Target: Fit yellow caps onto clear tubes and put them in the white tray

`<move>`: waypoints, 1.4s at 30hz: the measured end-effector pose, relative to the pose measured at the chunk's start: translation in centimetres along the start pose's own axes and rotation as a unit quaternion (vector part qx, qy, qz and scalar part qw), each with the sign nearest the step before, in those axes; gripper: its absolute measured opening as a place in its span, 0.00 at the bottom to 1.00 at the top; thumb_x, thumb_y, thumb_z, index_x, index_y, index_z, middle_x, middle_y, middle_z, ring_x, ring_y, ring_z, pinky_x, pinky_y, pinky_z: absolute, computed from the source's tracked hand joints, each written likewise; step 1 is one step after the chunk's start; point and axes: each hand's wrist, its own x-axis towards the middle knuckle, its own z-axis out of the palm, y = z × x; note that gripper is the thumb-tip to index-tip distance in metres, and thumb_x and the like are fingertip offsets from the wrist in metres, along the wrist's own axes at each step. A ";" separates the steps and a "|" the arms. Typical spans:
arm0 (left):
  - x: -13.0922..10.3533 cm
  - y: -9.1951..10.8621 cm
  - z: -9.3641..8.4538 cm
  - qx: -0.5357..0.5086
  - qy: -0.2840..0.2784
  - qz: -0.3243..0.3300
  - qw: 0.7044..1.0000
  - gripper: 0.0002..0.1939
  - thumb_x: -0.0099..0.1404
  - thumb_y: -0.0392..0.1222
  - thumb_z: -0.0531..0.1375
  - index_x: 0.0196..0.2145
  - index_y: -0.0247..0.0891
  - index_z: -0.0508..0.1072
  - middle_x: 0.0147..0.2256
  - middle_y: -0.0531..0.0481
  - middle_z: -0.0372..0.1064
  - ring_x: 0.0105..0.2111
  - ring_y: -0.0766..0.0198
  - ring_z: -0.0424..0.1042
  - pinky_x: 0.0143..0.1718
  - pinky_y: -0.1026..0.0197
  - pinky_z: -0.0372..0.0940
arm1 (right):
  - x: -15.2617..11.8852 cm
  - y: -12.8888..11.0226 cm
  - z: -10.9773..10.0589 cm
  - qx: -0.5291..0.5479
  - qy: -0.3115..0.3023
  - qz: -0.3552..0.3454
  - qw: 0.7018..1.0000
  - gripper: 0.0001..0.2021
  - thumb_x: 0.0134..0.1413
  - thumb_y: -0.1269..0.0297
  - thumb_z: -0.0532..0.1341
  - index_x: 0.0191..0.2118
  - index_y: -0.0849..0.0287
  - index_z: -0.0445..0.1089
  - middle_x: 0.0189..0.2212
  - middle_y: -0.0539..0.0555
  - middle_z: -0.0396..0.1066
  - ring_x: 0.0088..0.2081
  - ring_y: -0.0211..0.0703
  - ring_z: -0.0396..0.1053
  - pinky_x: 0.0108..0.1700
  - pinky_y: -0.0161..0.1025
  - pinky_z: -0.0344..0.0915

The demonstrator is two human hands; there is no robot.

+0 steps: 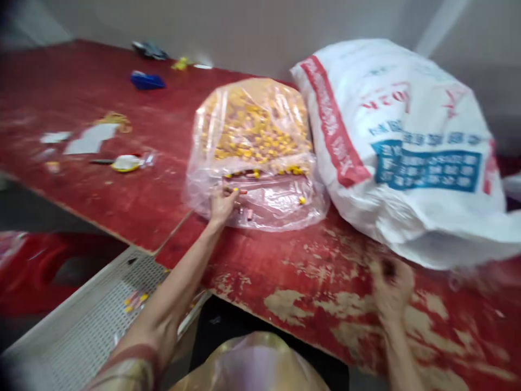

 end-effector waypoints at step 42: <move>-20.2 -0.2 5.6 -0.267 -0.354 -0.300 0.844 0.36 0.60 0.70 0.44 0.22 0.34 0.71 0.22 0.47 0.68 0.23 0.67 0.64 0.27 0.64 0.59 | -9.8 -13.1 2.8 0.348 -0.250 -0.085 0.899 0.06 0.53 0.69 0.63 0.38 0.54 0.70 0.34 0.52 0.69 0.33 0.39 0.71 0.32 0.33 0.70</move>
